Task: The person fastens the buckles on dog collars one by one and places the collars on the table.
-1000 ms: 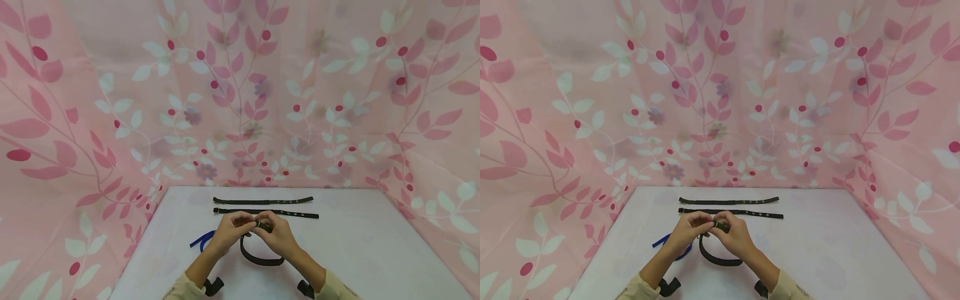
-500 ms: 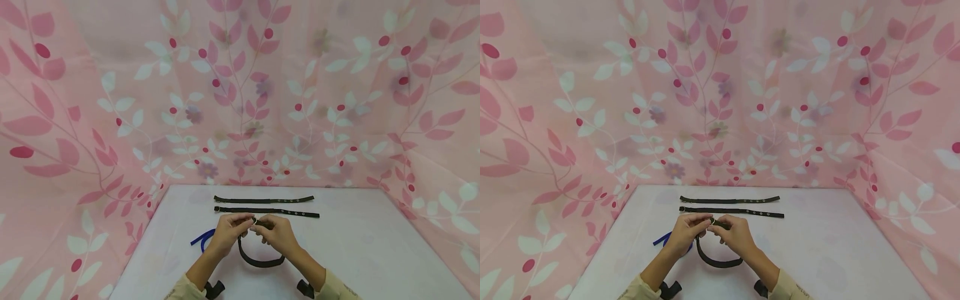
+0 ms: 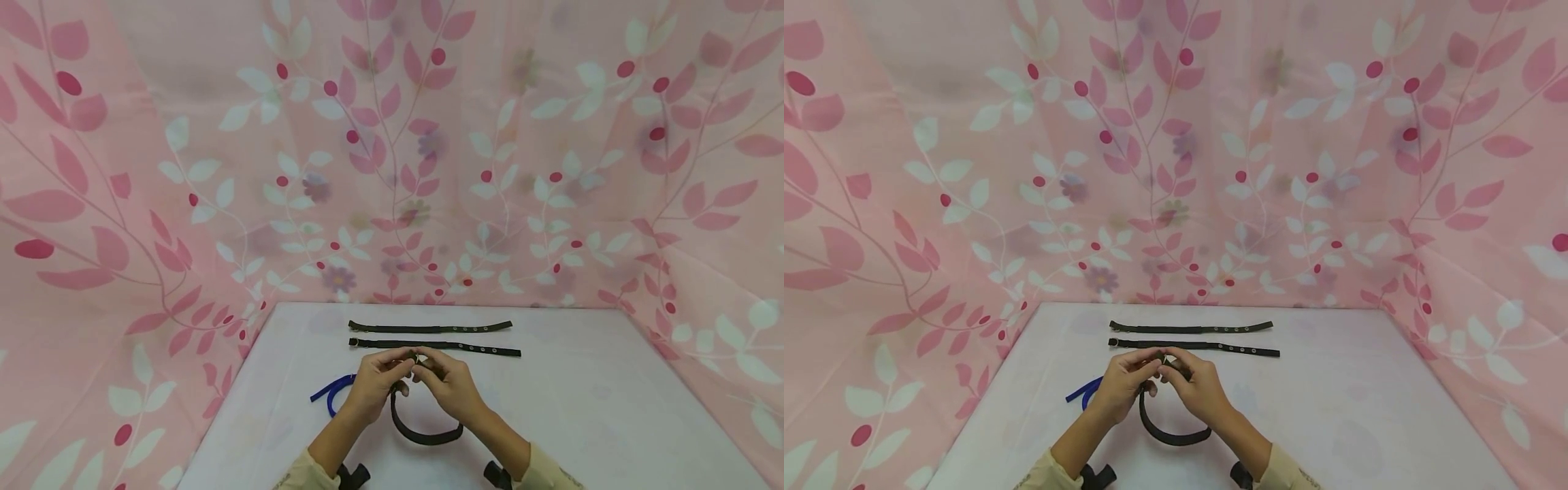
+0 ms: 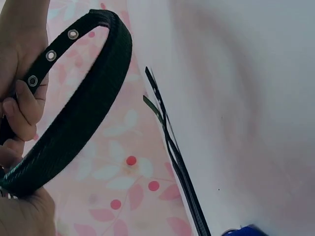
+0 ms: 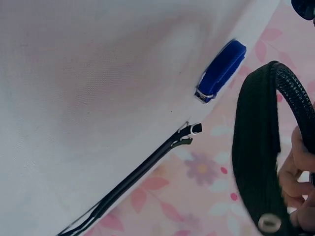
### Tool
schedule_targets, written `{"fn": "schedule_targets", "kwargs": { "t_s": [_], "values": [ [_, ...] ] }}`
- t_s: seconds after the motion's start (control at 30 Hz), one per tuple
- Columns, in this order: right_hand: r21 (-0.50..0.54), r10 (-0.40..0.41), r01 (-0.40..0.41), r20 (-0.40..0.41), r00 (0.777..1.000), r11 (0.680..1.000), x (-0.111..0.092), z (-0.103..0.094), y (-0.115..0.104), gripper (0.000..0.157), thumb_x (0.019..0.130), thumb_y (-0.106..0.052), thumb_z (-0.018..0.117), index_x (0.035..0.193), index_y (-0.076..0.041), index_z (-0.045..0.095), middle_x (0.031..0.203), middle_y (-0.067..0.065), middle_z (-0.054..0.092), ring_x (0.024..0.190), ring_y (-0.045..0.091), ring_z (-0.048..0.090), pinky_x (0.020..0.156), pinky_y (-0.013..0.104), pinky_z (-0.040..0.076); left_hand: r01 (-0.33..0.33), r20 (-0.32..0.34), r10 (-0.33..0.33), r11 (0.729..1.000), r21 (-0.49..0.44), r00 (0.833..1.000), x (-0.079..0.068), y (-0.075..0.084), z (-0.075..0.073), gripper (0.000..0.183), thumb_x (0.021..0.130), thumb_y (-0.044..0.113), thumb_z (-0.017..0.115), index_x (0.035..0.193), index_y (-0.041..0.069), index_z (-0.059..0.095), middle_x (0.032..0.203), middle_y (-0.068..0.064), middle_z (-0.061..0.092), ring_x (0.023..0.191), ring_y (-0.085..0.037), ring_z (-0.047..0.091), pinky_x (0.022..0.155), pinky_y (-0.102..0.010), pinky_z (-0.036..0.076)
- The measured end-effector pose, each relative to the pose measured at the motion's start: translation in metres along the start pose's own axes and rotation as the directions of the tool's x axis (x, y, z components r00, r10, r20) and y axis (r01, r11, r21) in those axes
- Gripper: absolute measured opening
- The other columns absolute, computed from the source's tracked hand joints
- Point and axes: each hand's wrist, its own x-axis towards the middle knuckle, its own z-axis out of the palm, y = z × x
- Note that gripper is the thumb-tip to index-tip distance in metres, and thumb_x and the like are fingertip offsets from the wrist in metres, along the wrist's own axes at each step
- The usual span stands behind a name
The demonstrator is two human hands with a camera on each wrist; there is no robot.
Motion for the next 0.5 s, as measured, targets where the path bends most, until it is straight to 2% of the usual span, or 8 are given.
{"fn": "schedule_targets", "kwargs": {
  "t_s": [0.07, 0.13, 0.23, 0.3, 0.37, 0.5],
  "values": [
    [0.035, 0.022, -0.022, 0.021, 1.000, 0.999, 0.001, -0.001, -0.004, 0.031, 0.091, 0.002, 0.066, 0.120, 0.012, 0.061, 0.077, 0.015, 0.072, 0.054, -0.002, 0.048, 0.046, 0.016, 0.039, 0.006, -0.004, -0.006, 1.000, 0.019, 1.000, 0.000, 0.001, 0.000, 0.042, 0.092, 0.014, 0.070, 0.127, -0.007, 0.061, 0.095, 0.005, 0.070, 0.081, -0.008, 0.063, 0.066, -0.022, 0.055],
    [0.074, 0.038, -0.041, 0.046, 0.998, 0.996, 0.001, 0.001, 0.002, 0.030, 0.090, 0.001, 0.067, 0.119, 0.010, 0.063, 0.076, 0.015, 0.071, 0.052, 0.000, 0.050, 0.045, 0.017, 0.040, 0.005, 0.005, -0.005, 1.000, 0.017, 1.000, -0.001, 0.004, 0.000, 0.037, 0.092, 0.012, 0.069, 0.125, -0.005, 0.064, 0.099, 0.007, 0.070, 0.086, -0.008, 0.064, 0.073, -0.023, 0.056],
    [0.145, 0.037, -0.048, 0.081, 0.996, 0.988, 0.000, 0.003, 0.015, 0.027, 0.090, 0.000, 0.068, 0.117, 0.006, 0.065, 0.077, 0.015, 0.070, 0.048, 0.011, 0.053, 0.043, 0.020, 0.044, 0.010, 0.049, -0.009, 0.999, -0.034, 0.999, -0.002, 0.008, 0.000, 0.026, 0.094, 0.008, 0.067, 0.119, 0.002, 0.070, 0.101, 0.008, 0.071, 0.090, -0.007, 0.065, 0.083, -0.024, 0.055],
    [0.169, 0.051, -0.068, 0.104, 0.993, 0.983, -0.001, 0.004, 0.023, 0.024, 0.092, -0.003, 0.068, 0.115, 0.000, 0.066, 0.076, 0.014, 0.069, 0.045, 0.017, 0.051, 0.040, 0.020, 0.044, 0.026, 0.082, -0.020, 0.997, -0.079, 0.996, -0.003, 0.011, 0.000, 0.021, 0.094, 0.007, 0.066, 0.114, 0.007, 0.072, 0.099, 0.006, 0.073, 0.091, -0.008, 0.067, 0.085, -0.024, 0.055],
    [0.197, 0.055, -0.078, 0.119, 0.991, 0.977, -0.001, 0.004, 0.026, 0.023, 0.092, -0.005, 0.068, 0.115, -0.003, 0.065, 0.080, 0.014, 0.068, 0.047, 0.020, 0.055, 0.041, 0.023, 0.047, 0.036, 0.108, -0.024, 0.993, -0.112, 0.994, -0.004, 0.013, -0.001, 0.020, 0.094, 0.006, 0.066, 0.112, 0.010, 0.073, 0.096, 0.005, 0.074, 0.088, -0.008, 0.068, 0.084, -0.024, 0.056],
    [0.232, 0.051, -0.081, 0.132, 0.990, 0.969, 0.000, 0.002, 0.028, 0.031, 0.093, -0.007, 0.068, 0.123, -0.004, 0.061, 0.089, 0.016, 0.067, 0.047, 0.010, 0.055, 0.041, 0.023, 0.047, 0.041, 0.123, -0.021, 0.987, -0.156, 0.992, -0.006, 0.017, 0.000, 0.022, 0.092, 0.005, 0.068, 0.113, 0.007, 0.073, 0.100, 0.002, 0.074, 0.086, -0.010, 0.070, 0.082, -0.026, 0.058]
  ]
}}
